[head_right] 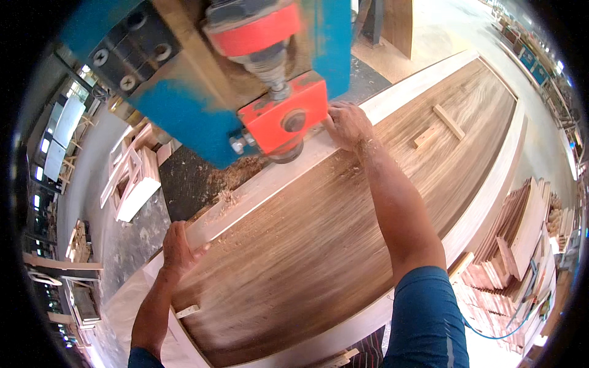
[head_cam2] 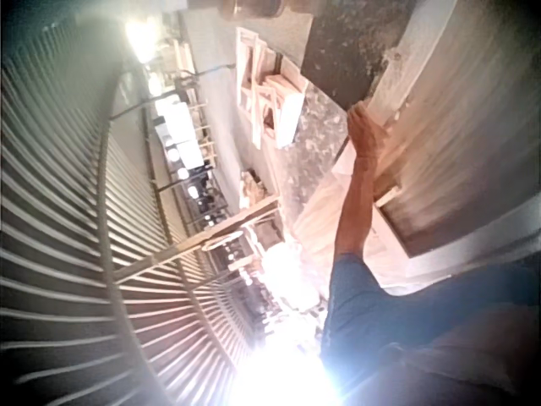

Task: The person guides a wooden frame against a shaping machine to profile its edges, clears away sawdust using an air blow gun, and places the frame on a stack on the workshop floor.

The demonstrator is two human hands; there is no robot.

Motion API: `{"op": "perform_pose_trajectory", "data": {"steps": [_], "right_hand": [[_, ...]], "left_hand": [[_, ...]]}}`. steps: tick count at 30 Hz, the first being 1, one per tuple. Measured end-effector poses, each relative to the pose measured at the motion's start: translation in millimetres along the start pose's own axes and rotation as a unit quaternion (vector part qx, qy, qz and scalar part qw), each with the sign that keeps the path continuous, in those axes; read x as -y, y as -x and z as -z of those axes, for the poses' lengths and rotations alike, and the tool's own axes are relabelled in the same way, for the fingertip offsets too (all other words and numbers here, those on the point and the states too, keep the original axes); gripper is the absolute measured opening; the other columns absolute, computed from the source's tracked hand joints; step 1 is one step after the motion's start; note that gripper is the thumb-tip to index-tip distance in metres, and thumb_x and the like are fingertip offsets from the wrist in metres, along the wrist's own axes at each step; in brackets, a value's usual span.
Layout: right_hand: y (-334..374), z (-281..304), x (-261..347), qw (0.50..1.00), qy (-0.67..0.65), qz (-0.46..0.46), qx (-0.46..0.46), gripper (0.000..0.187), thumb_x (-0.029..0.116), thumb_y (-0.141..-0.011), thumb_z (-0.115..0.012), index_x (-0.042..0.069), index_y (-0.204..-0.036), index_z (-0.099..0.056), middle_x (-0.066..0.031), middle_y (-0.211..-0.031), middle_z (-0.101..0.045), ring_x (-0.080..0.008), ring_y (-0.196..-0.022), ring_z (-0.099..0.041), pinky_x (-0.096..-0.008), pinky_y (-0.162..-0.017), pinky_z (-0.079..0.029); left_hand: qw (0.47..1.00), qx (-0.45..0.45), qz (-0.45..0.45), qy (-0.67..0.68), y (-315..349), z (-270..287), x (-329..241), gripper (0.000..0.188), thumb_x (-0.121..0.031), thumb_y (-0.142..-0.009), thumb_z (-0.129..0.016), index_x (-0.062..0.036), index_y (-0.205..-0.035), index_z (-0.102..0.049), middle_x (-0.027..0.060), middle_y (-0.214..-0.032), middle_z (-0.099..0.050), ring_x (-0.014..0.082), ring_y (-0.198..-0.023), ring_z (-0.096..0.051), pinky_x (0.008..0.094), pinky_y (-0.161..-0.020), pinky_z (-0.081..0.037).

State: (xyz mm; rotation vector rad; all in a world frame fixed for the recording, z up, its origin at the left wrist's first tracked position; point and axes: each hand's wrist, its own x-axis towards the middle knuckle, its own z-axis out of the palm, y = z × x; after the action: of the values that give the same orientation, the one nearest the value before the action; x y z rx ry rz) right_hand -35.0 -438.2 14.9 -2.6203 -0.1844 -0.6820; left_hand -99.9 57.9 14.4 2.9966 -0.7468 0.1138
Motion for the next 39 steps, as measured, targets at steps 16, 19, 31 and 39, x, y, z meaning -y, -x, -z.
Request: {"op": "perform_pose_trajectory", "data": {"steps": [16,19,31,39], "right_hand": [[-4,-13,-30,0.999,0.005,-0.019,0.049,0.04,0.033,-0.098,-0.045,0.004,-0.091,-0.072,-0.0166,-0.092,-0.068,-0.0345,-0.099,-0.062,-0.0448,-0.094,-0.045],[-6,-10,-31,0.998,0.002,-0.018,0.065,0.043,0.035,-0.098,-0.043,0.004,-0.09,-0.072,-0.0167,-0.095,-0.068,-0.0349,-0.1,-0.061,-0.0449,-0.096,-0.044],[-14,-11,-42,0.997,-0.024,-0.037,0.062,0.043,0.034,-0.098,-0.044,0.001,-0.091,-0.072,-0.0169,-0.098,-0.068,-0.0342,-0.1,-0.062,-0.0437,-0.093,-0.048],[-17,-12,-50,0.999,-0.024,-0.019,0.042,0.04,0.032,-0.098,-0.046,0.001,-0.092,-0.07,-0.0181,-0.096,-0.067,-0.0356,-0.097,-0.062,-0.0443,-0.088,-0.049]], "left_hand": [[0.999,0.03,0.031,-0.019,5,-2,-18,0.083,-0.048,-0.066,-0.082,0.0028,-0.117,-0.042,0.0184,-0.105,-0.048,0.0376,-0.1,-0.049,0.0475,-0.087,-0.042],[0.999,0.03,0.029,-0.014,5,-4,-20,0.084,-0.05,-0.067,-0.081,0.0035,-0.118,-0.041,0.0187,-0.105,-0.048,0.038,-0.1,-0.049,0.0482,-0.087,-0.041],[1.0,0.009,0.022,-0.003,8,-4,-29,0.086,-0.055,-0.069,-0.077,0.0048,-0.12,-0.043,0.0214,-0.107,-0.049,0.0402,-0.101,-0.05,0.05,-0.087,-0.042],[1.0,-0.002,0.015,-0.007,7,-6,-39,0.086,-0.055,-0.069,-0.077,0.0056,-0.12,-0.043,0.0221,-0.104,-0.05,0.0404,-0.099,-0.051,0.0498,-0.086,-0.043]]}}
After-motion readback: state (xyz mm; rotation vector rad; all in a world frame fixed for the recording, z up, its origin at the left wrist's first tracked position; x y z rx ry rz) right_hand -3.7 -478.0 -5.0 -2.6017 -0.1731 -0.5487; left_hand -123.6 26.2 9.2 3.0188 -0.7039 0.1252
